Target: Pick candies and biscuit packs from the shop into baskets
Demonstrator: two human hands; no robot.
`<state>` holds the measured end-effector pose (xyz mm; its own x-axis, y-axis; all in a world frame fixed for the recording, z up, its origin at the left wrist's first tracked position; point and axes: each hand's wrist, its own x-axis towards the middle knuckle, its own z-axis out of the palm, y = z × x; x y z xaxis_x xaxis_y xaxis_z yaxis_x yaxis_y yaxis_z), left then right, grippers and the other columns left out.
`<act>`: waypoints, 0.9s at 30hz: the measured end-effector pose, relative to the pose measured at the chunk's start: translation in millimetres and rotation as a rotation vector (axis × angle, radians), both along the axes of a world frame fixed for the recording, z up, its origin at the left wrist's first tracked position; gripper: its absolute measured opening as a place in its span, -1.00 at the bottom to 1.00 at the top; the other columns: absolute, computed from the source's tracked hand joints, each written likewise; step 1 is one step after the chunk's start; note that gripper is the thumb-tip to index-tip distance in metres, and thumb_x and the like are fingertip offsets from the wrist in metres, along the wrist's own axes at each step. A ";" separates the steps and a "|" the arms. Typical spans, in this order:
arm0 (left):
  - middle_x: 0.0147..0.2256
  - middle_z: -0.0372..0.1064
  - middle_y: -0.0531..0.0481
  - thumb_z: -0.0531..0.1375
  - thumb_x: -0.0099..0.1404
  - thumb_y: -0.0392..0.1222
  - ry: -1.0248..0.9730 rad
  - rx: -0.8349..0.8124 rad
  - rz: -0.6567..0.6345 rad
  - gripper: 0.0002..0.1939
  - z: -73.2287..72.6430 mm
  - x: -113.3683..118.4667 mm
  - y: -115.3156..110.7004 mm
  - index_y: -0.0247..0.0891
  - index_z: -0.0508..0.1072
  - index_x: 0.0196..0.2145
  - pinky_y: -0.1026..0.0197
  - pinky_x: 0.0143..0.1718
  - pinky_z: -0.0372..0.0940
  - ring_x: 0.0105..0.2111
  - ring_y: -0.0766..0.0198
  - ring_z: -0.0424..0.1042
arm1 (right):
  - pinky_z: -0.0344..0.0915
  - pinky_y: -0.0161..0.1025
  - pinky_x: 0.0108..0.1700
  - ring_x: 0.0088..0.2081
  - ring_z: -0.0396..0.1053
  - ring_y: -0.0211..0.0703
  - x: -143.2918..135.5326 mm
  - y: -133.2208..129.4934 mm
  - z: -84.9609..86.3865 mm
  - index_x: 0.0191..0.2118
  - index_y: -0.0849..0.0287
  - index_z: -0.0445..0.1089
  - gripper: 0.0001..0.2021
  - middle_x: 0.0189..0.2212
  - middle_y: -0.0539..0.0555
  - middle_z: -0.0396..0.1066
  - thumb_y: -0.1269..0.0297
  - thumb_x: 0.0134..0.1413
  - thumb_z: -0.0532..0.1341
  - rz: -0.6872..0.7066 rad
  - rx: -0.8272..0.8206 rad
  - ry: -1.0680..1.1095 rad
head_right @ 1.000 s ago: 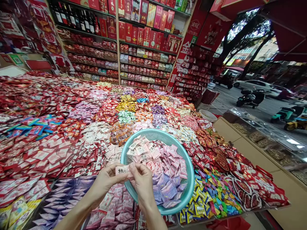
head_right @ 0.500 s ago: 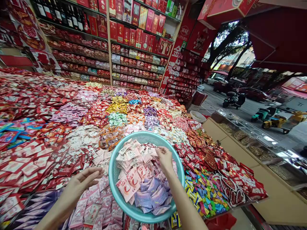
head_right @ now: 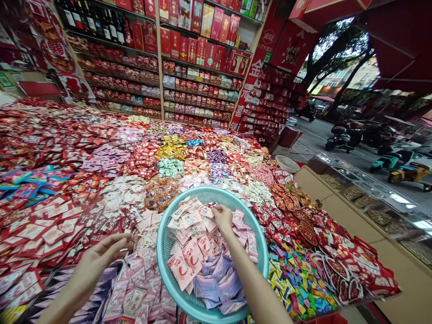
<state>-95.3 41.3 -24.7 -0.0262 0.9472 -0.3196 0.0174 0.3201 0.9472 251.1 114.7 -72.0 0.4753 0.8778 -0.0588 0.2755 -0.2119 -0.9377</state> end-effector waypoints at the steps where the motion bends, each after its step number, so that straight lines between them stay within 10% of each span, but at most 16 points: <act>1: -0.13 0.45 -0.09 0.26 0.02 0.10 0.004 0.000 0.038 -0.57 -4.5 -9.3 -0.2 -0.22 0.46 -0.22 0.21 -0.15 0.34 -0.10 0.10 0.40 | 0.25 -0.28 -0.43 -0.54 0.30 -0.30 -1.5 0.4 -1.0 -0.46 0.26 0.38 -0.78 -0.56 -0.04 0.38 0.16 -0.07 0.27 0.015 -0.016 -0.014; 14: -0.20 0.47 -0.02 0.28 -0.02 -0.02 0.016 -0.063 0.294 -0.70 -26.7 -69.1 -8.0 -0.20 0.48 -0.32 0.29 -0.25 0.39 -0.11 0.10 0.42 | 0.24 -0.28 -0.40 -0.54 0.28 -0.31 -4.1 -5.6 -0.4 -0.56 0.25 0.33 -0.74 -0.62 -0.11 0.30 0.18 0.01 0.23 0.173 -0.103 -0.201; 21: -0.17 0.46 -0.14 0.31 -0.05 0.08 -0.011 0.019 0.006 -0.56 -11.8 -1.2 34.2 -0.29 0.48 -0.28 0.16 -0.15 0.31 -0.12 0.07 0.40 | 0.24 -0.20 -0.25 -0.34 0.38 -0.09 -1.2 -25.0 32.9 -0.44 0.23 0.45 -0.74 -0.43 0.10 0.47 0.10 -0.11 0.22 0.082 0.006 -0.242; 27: -0.14 0.46 -0.11 0.22 0.11 0.02 -0.316 -0.043 -0.202 -0.66 1.1 78.4 95.0 -0.28 0.47 -0.25 0.23 -0.11 0.27 -0.08 0.15 0.39 | -0.04 0.08 0.12 0.12 0.06 0.27 51.3 -115.6 51.5 -0.15 0.29 0.38 -0.48 0.03 0.34 0.25 0.02 -0.24 0.27 -0.257 0.065 -0.303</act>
